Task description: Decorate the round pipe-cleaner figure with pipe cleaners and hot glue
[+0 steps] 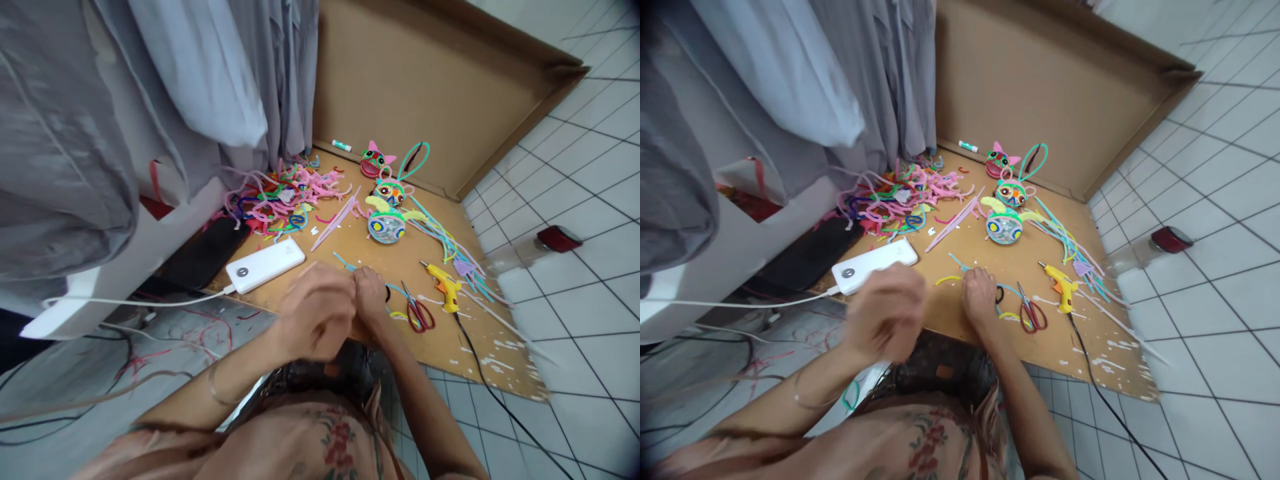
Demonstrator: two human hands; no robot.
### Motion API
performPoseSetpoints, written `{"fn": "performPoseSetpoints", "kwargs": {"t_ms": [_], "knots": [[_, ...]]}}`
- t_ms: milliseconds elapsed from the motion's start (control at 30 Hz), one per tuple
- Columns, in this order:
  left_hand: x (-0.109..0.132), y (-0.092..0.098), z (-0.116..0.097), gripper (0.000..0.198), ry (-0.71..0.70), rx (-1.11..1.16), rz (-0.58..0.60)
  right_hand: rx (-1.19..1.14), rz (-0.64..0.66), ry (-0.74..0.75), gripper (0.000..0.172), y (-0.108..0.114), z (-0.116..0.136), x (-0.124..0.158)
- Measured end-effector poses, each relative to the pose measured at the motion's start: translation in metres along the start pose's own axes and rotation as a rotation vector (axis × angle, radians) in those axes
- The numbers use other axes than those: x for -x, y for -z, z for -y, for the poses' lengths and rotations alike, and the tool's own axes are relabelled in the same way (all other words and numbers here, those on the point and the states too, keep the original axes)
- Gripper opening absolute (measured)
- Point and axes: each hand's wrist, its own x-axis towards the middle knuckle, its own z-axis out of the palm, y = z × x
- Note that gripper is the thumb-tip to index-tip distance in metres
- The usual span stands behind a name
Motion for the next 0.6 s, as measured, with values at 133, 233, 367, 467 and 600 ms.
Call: {"fn": "performPoseSetpoints", "kwargs": {"t_ms": [133,233,367,467,600], "knots": [[-0.039,-0.021,0.024,0.017,-0.108,-0.185,0.221,-0.036,-0.089,-0.026,0.024,0.004,-0.007,-0.010],[-0.081,-0.039,0.057,0.026,0.106,-0.489,0.283,-0.045,-0.127,-0.096,0.025,0.012,-0.010,-0.020],[-0.118,-0.058,0.094,0.035,0.350,-0.746,0.394,-0.082,-0.047,-0.087,0.029,0.017,-0.012,-0.035],[-0.122,-0.067,0.111,0.038,0.420,-0.823,0.483,-0.120,-0.013,-0.027,0.035,0.015,-0.015,-0.044],[-0.117,-0.072,0.125,0.042,0.470,-0.864,0.563,-0.154,-0.062,0.058,0.031,0.013,-0.028,-0.056]]}}
